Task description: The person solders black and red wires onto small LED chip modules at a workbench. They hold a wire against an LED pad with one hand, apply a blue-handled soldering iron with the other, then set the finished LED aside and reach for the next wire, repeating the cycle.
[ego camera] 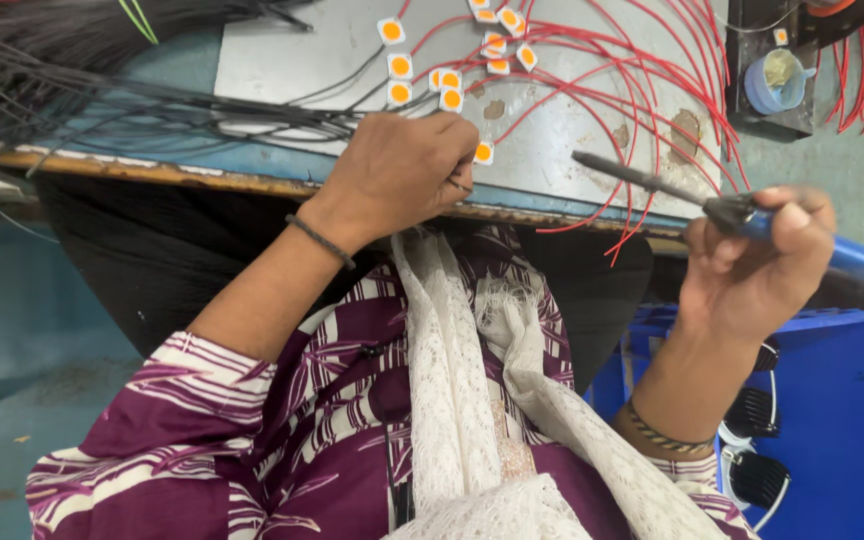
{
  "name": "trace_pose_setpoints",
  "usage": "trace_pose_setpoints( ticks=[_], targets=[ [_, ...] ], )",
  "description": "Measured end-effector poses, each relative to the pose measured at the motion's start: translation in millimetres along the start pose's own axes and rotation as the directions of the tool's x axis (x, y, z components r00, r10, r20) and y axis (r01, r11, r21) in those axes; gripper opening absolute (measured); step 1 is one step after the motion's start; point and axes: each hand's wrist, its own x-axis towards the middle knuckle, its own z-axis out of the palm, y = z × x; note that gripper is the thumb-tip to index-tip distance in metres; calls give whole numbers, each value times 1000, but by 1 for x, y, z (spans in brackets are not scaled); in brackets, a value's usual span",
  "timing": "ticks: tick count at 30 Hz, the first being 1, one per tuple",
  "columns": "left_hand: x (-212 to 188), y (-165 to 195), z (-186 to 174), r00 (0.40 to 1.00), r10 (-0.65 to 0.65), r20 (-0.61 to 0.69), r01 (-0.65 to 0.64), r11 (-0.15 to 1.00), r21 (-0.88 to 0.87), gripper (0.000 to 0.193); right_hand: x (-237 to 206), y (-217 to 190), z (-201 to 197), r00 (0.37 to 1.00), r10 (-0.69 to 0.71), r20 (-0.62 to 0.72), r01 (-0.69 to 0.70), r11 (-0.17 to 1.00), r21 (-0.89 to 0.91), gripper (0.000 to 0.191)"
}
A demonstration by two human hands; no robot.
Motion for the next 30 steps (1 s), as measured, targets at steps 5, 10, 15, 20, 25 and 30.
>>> trace_pose_setpoints(
  ticks=[5,10,15,20,25,30],
  targets=[
    [4,6,-3,999,-2,-32,3,1000,17,12,-4,3,2,995,-97,-4,97,993,-68,18],
    [5,13,-4,998,-67,1,67,998,19,11,-4,11,9,983,-169,70,180,959,-218,24],
    [6,13,-6,998,-58,-8,58,998,12,14,-1,20,27,976,-132,174,188,914,-360,23],
    [8,13,-7,998,-60,3,59,998,27,15,16,21,51,931,-142,336,301,818,-490,20],
    [9,14,-7,998,-64,6,63,997,47,15,31,20,69,893,-117,434,355,777,-520,20],
    [9,14,-7,997,-72,6,72,996,55,19,35,16,74,895,-25,444,324,722,-612,18]
  ],
)
